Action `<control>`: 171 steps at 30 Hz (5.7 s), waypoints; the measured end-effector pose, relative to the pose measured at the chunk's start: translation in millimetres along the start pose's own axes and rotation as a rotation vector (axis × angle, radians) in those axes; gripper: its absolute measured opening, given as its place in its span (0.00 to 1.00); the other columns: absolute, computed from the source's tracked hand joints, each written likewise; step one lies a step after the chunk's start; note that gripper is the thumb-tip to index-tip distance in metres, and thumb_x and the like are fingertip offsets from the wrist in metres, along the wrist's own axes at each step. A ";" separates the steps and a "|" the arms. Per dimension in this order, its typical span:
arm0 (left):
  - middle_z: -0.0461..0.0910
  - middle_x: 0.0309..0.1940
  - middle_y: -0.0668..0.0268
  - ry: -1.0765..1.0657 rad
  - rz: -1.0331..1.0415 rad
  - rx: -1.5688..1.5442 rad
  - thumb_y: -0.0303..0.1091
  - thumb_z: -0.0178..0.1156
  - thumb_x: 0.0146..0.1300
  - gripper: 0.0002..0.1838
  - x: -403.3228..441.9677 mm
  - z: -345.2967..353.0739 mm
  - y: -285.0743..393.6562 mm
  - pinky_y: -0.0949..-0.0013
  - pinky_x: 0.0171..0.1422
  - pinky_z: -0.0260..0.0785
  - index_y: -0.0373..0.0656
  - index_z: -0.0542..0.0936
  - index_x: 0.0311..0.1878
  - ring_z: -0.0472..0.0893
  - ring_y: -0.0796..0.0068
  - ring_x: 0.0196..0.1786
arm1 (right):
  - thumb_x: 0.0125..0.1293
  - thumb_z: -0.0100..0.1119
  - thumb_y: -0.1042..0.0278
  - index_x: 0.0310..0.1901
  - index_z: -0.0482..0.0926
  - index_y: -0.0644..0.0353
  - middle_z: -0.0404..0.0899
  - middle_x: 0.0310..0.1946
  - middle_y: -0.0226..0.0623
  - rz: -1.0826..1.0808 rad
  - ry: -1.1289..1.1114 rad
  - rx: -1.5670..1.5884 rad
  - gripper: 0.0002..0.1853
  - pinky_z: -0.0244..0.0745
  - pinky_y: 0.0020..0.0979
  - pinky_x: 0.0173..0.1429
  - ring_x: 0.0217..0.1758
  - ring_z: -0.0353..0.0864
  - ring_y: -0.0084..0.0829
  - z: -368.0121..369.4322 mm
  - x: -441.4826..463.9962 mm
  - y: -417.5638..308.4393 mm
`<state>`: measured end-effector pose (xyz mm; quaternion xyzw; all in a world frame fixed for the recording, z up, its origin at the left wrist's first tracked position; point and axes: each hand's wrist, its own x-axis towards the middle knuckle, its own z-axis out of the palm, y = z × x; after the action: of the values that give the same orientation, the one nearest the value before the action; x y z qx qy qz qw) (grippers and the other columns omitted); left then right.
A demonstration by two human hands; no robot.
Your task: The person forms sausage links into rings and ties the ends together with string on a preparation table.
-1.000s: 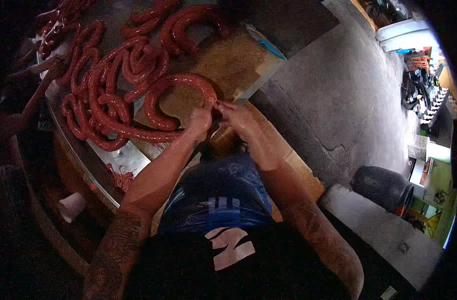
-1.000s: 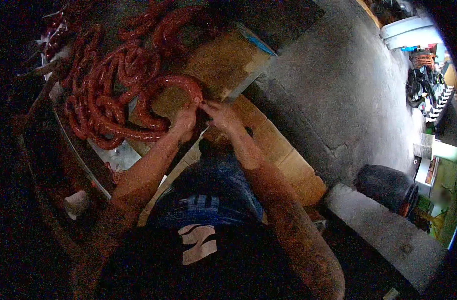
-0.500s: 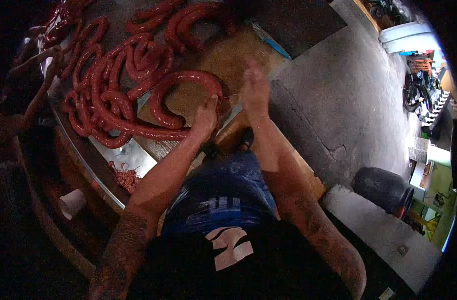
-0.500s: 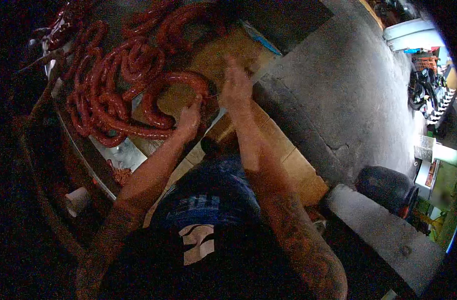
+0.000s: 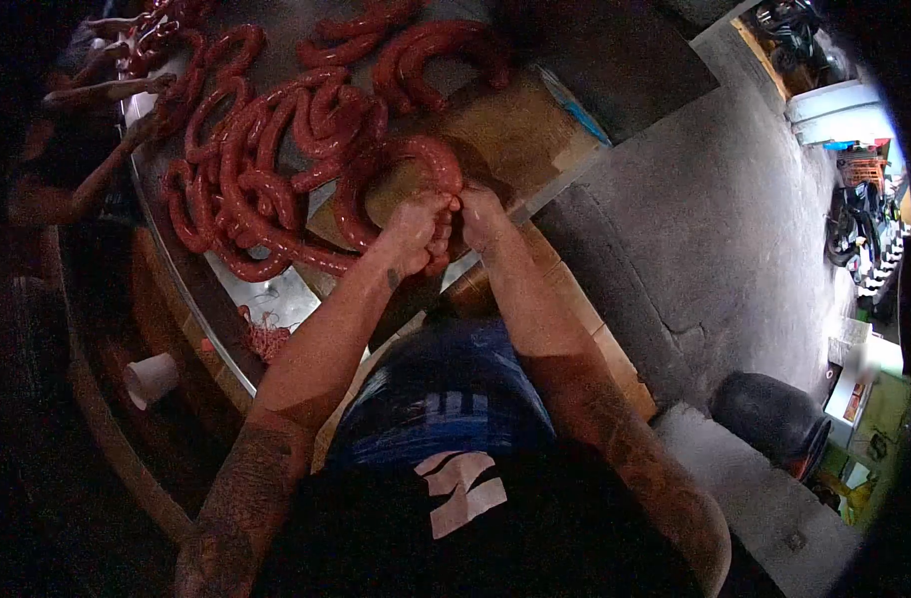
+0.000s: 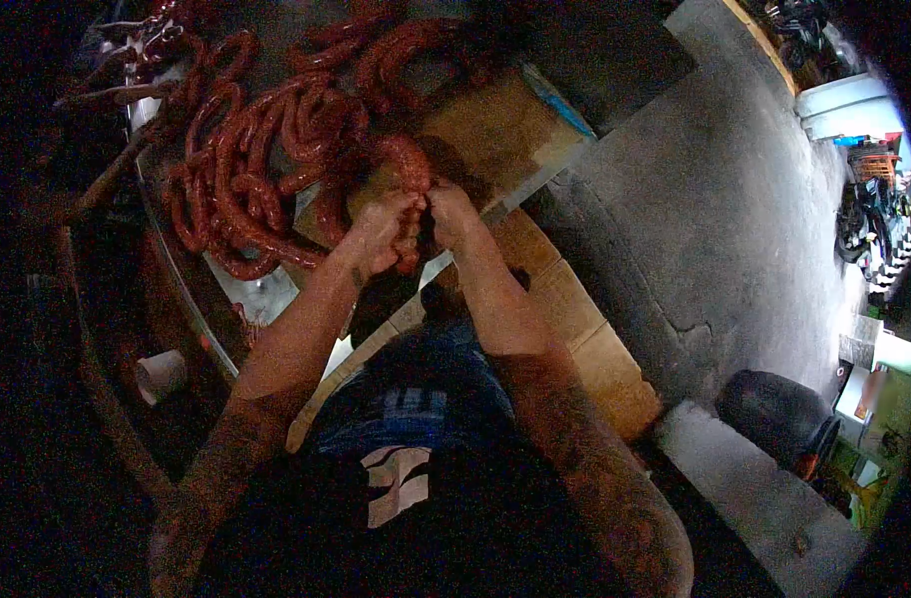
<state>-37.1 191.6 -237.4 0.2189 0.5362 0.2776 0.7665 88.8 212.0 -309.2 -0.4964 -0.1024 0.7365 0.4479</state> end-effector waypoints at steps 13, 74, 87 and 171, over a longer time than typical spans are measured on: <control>0.66 0.23 0.71 -0.134 -0.176 -0.052 0.42 0.46 0.73 0.14 34.6 -0.5 -34.5 0.71 0.27 0.59 0.44 0.75 0.35 0.63 0.78 0.24 | 0.65 0.48 0.73 0.38 0.78 0.65 0.76 0.46 0.41 -0.987 0.600 -1.397 0.08 0.71 0.36 0.52 0.48 0.76 0.40 -245.3 -156.6 -140.6; 0.79 0.41 0.51 0.080 0.459 0.905 0.39 0.48 0.68 0.17 33.2 11.9 -42.7 0.60 0.52 0.67 0.33 0.74 0.48 0.77 0.59 0.46 | 0.61 0.54 0.70 0.57 0.72 0.61 0.79 0.40 0.40 -0.667 0.008 -1.291 0.21 0.74 0.33 0.45 0.41 0.79 0.37 -73.4 -49.1 -30.1; 0.68 0.23 0.74 -0.144 0.134 0.376 0.45 0.49 0.71 0.13 8.8 -21.0 7.2 0.74 0.22 0.59 0.47 0.76 0.39 0.66 0.83 0.26 | 0.65 0.51 0.73 0.46 0.77 0.62 0.77 0.38 0.33 -0.116 -0.209 -1.296 0.10 0.73 0.30 0.32 0.33 0.77 0.29 -47.3 5.4 -18.1; 0.78 0.33 0.68 -0.109 0.142 0.235 0.40 0.51 0.71 0.14 9.0 -119.5 2.4 0.72 0.51 0.68 0.39 0.79 0.43 0.77 0.73 0.40 | 0.60 0.55 0.64 0.50 0.77 0.61 0.77 0.45 0.44 -1.156 -0.243 -2.074 0.17 0.72 0.39 0.53 0.49 0.75 0.45 56.1 98.7 -136.6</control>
<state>-147.9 203.9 -281.6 0.3594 0.5056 0.2541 0.7420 108.5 382.5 -263.7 -0.4290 -0.8985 0.0341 0.0860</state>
